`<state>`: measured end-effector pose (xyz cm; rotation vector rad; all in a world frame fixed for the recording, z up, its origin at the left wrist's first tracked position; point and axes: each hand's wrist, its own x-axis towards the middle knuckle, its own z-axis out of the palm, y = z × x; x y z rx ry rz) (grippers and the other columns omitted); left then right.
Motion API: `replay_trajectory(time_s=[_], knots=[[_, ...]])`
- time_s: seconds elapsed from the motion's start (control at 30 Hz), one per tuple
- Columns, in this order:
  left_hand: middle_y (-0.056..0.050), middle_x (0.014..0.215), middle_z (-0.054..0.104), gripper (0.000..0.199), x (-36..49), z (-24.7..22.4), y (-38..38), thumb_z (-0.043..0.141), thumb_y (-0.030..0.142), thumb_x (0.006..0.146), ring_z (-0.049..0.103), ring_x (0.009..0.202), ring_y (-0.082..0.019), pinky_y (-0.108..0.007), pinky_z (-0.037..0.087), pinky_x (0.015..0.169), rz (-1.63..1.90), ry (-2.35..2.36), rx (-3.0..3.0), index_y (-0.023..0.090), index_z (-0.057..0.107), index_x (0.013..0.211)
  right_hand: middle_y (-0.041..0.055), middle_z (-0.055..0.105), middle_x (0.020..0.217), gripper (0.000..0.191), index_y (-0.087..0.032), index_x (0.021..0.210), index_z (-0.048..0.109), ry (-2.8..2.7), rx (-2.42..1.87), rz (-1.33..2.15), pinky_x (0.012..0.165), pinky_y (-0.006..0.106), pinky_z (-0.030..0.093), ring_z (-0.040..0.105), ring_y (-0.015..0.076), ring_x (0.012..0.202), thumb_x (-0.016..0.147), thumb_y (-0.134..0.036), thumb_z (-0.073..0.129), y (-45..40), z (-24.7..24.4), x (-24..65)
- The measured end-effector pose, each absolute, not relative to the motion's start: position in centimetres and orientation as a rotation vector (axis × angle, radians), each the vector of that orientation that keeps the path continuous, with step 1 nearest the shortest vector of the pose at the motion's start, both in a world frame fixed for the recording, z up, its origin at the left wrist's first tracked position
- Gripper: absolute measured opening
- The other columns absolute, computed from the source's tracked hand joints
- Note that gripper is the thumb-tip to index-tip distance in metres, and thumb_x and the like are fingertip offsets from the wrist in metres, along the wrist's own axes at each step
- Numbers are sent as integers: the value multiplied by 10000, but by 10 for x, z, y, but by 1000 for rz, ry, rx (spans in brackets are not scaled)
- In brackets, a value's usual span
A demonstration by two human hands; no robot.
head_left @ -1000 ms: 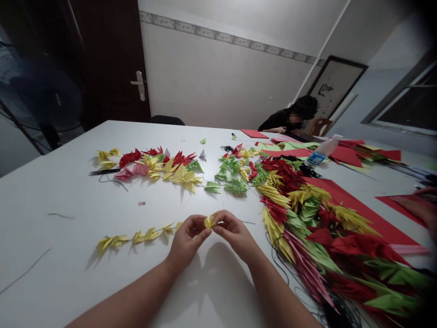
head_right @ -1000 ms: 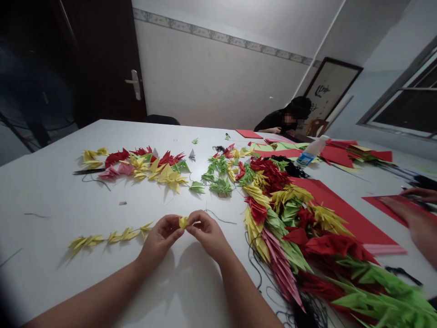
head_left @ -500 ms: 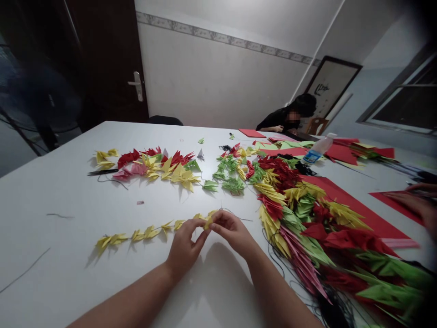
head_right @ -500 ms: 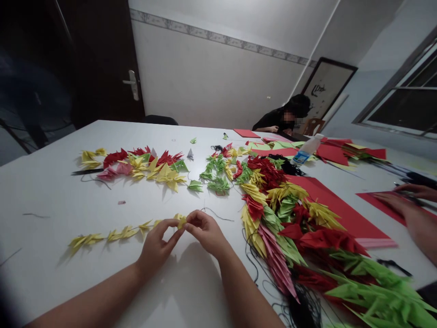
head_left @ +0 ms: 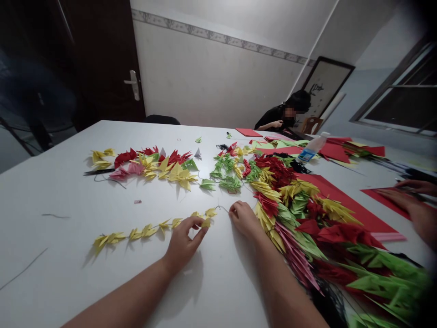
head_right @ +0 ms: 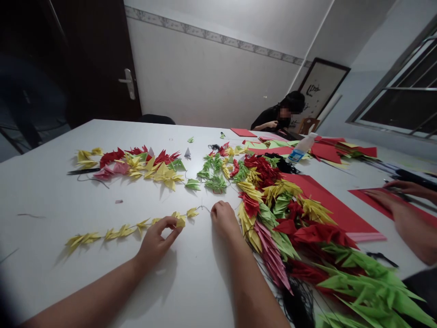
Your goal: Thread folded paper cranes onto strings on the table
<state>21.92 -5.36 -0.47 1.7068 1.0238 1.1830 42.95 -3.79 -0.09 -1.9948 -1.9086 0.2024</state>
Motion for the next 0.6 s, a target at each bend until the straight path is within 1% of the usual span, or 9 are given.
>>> replay_trajectory(time_s=[0.1, 0.2, 0.3, 0.37, 0.47, 0.53, 0.6], knots=[[-21, 753, 637, 147, 219, -6, -53, 594, 357, 716, 547, 717, -172, -288, 429, 716, 1209, 1025, 1664, 214, 617, 739, 70, 569, 829, 98, -176, 730, 496, -1885, -1881, 329, 744, 295, 378, 505, 180, 819, 765, -124, 420, -45, 6, 427], [-26, 785, 633, 168, 219, -10, -52, 606, 356, 715, 561, 777, -177, -296, 428, 773, 1240, 986, 1582, 198, 605, 771, 5, 560, 707, 85, -199, 769, 449, -1877, -1664, 631, 645, 272, 382, 505, 142, 672, 808, -172, 379, -58, 17, 416], [-37, 846, 625, 188, 220, -13, -52, 627, 340, 711, 559, 884, -185, -304, 410, 848, 1262, 852, 1454, 187, 578, 809, -38, 519, 627, 95, -207, 773, 434, -1982, -1359, 952, 581, 233, 372, 479, 108, 588, 784, -129, 381, -70, 26, 396], [-27, 806, 614, 198, 221, -13, -52, 632, 343, 712, 567, 837, -170, -299, 432, 810, 1216, 740, 1350, 184, 557, 802, -41, 506, 626, 121, -205, 756, 432, -2051, -1212, 1076, 567, 222, 371, 472, 98, 581, 747, -90, 400, -74, 27, 383], [5, 710, 590, 239, 223, -10, -52, 649, 373, 696, 565, 680, -129, -271, 465, 689, 1115, 633, 1163, 183, 533, 783, -46, 499, 616, 139, -206, 752, 429, -1994, -1130, 1204, 557, 216, 377, 469, 90, 571, 732, -70, 406, -74, 24, 374], [14, 719, 592, 275, 224, -9, -51, 668, 390, 673, 571, 671, -120, -272, 472, 691, 1072, 599, 1038, 187, 527, 792, -45, 500, 621, 100, -206, 771, 425, -1894, -1104, 1297, 550, 214, 381, 473, 88, 572, 756, -107, 425, -73, 22, 374], [14, 750, 602, 314, 224, -8, -49, 688, 404, 649, 587, 707, -128, -290, 478, 720, 1034, 583, 940, 194, 520, 812, -45, 504, 621, 53, -206, 800, 413, -1826, -1084, 1379, 541, 214, 376, 474, 88, 572, 786, -179, 457, -71, 22, 377]])
